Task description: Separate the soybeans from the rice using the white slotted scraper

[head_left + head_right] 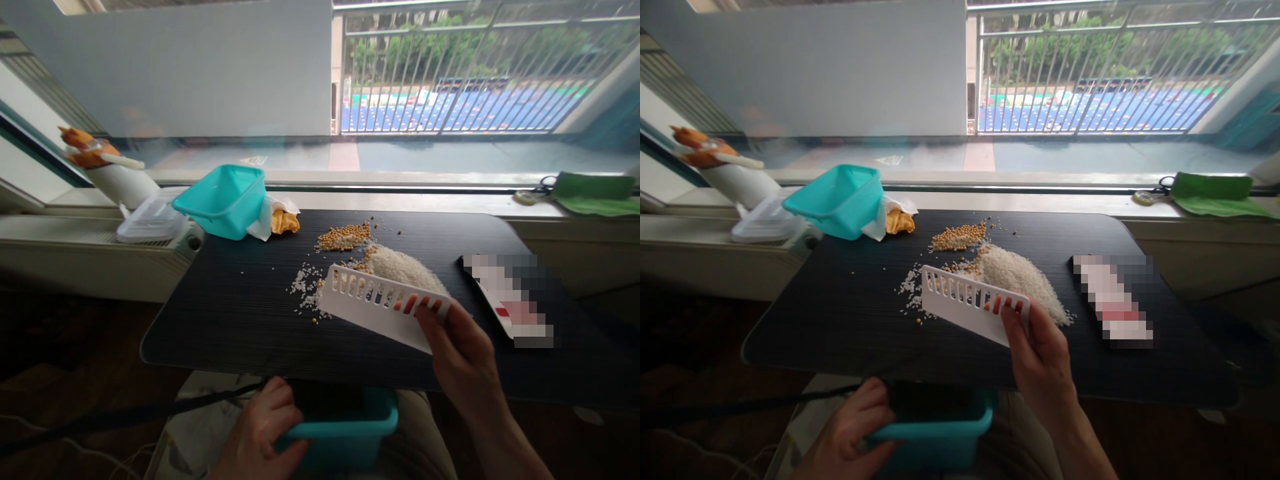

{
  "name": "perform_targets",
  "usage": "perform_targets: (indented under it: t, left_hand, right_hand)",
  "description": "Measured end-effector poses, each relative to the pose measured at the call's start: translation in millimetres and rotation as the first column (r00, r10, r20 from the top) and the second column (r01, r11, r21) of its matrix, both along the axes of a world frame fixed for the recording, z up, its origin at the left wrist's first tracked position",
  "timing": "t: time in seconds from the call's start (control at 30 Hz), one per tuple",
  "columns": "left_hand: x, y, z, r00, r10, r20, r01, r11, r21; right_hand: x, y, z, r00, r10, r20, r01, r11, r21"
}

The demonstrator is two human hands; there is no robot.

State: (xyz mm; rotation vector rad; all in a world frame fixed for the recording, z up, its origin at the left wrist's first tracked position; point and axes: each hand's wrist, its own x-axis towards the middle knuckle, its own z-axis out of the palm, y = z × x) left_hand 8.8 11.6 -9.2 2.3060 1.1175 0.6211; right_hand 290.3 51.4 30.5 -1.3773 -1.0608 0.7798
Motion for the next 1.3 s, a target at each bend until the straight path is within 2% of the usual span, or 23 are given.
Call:
perform_targets:
  t: [0.23,0.4,0.63,0.73,0.83,0.9,0.97,1.1,1.3]
  left_hand:
    - [-5.7,0.5,1.2,1.000,0.022,-0.014,-0.022,1.000,-0.020]
    - [-15.8,0.9,7.0,0.998,0.066,0.003,-0.066,0.998,-0.005]
    - [-24.9,-0.3,9.7,0.995,0.104,0.013,-0.103,0.994,-0.046]
    - [-20.6,-1.3,5.2,0.997,0.071,-0.006,-0.071,0.997,-0.030]
    - [-12.2,-1.6,1.2,0.999,0.037,-0.021,-0.037,0.999,-0.019]
    - [-7.0,-1.7,0.1,0.999,0.026,-0.025,-0.027,0.999,-0.037]
    - [-4.0,-1.8,-0.1,0.999,0.027,-0.028,-0.029,0.998,-0.058]
    - [-4.4,-2.0,-0.4,0.999,0.015,-0.036,-0.018,0.997,-0.078]
    - [-4.3,-4.1,-1.8,0.999,0.032,-0.038,-0.035,0.997,-0.074]
  right_hand:
    - [-16.5,11.1,-6.6,0.991,0.135,-0.021,-0.134,0.990,0.034]
    - [-25.2,17.2,-16.6,0.968,0.241,-0.069,-0.243,0.970,-0.026]
    - [-10.8,-1.0,-7.9,0.907,0.405,-0.116,-0.418,0.899,-0.131]
    - [3.4,-11.0,-7.5,0.939,0.318,-0.129,-0.332,0.936,-0.114]
    - [15.1,-13.5,-10.5,0.989,0.027,-0.148,-0.041,0.995,-0.091]
    - [19.6,-10.1,-11.0,0.973,-0.179,-0.144,0.168,0.982,-0.084]
    - [21.5,-3.8,-9.7,0.953,-0.278,-0.121,0.271,0.960,-0.068]
    - [20.3,11.0,-9.3,0.954,-0.271,-0.132,0.267,0.963,-0.045]
    - [17.6,27.3,-19.6,0.964,-0.195,-0.178,0.189,0.981,-0.050]
